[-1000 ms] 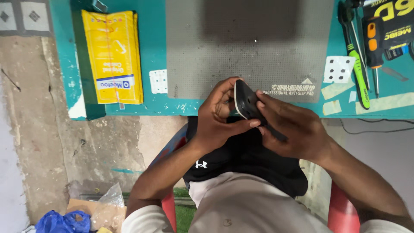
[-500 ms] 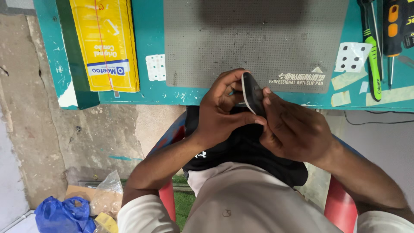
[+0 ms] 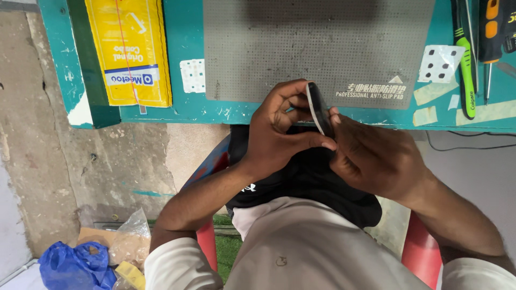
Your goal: The person uses a yellow screwdriver to manipulate a small white rectangular electronic component on a workbench. They then pick up a black mobile phone, remove the back cover, and use an orange screwdriver to unscrew the internal components of the phone.
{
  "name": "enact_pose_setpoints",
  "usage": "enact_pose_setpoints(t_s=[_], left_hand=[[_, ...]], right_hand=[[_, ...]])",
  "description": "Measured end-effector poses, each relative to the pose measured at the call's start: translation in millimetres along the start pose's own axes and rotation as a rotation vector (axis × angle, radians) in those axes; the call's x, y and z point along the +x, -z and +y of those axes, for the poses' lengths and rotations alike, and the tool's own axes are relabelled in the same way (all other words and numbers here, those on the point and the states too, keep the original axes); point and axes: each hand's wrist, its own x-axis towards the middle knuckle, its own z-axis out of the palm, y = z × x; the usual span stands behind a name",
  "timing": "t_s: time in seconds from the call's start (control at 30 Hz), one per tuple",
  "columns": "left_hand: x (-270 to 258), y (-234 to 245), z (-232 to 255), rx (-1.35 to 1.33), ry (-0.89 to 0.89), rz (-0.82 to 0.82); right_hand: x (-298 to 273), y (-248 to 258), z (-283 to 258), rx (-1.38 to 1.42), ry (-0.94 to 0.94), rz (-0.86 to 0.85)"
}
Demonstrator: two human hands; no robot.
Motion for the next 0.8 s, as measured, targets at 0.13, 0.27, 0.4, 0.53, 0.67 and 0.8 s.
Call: enact_pose_setpoints(t_s=[0.13, 0.27, 0.4, 0.53, 0.67, 0.8], left_hand=[[0, 0, 2, 0.013, 0.009, 0.005], [2, -1, 2, 0.046, -0.018, 0.006], [2, -1, 1, 0.034, -0.013, 0.014], [2, -1, 1, 0.023, -0.028, 0.008], [2, -2, 1, 0.040, -0.046, 0.005], [1, -4, 2, 0.074, -0.040, 0.023]], right_hand=[[-1, 2, 1, 0.064, -0.056, -0.032], [0, 4, 2, 0.101, -0.092, -0.028], [3, 4, 2, 0.136, -0.116, -0.010], [7, 6, -4, 0.152, -0.174, 0.015], [5, 5, -10, 0.135, -0.229, 0.036], [-1, -1, -14, 0.083, -0.227, 0.063]])
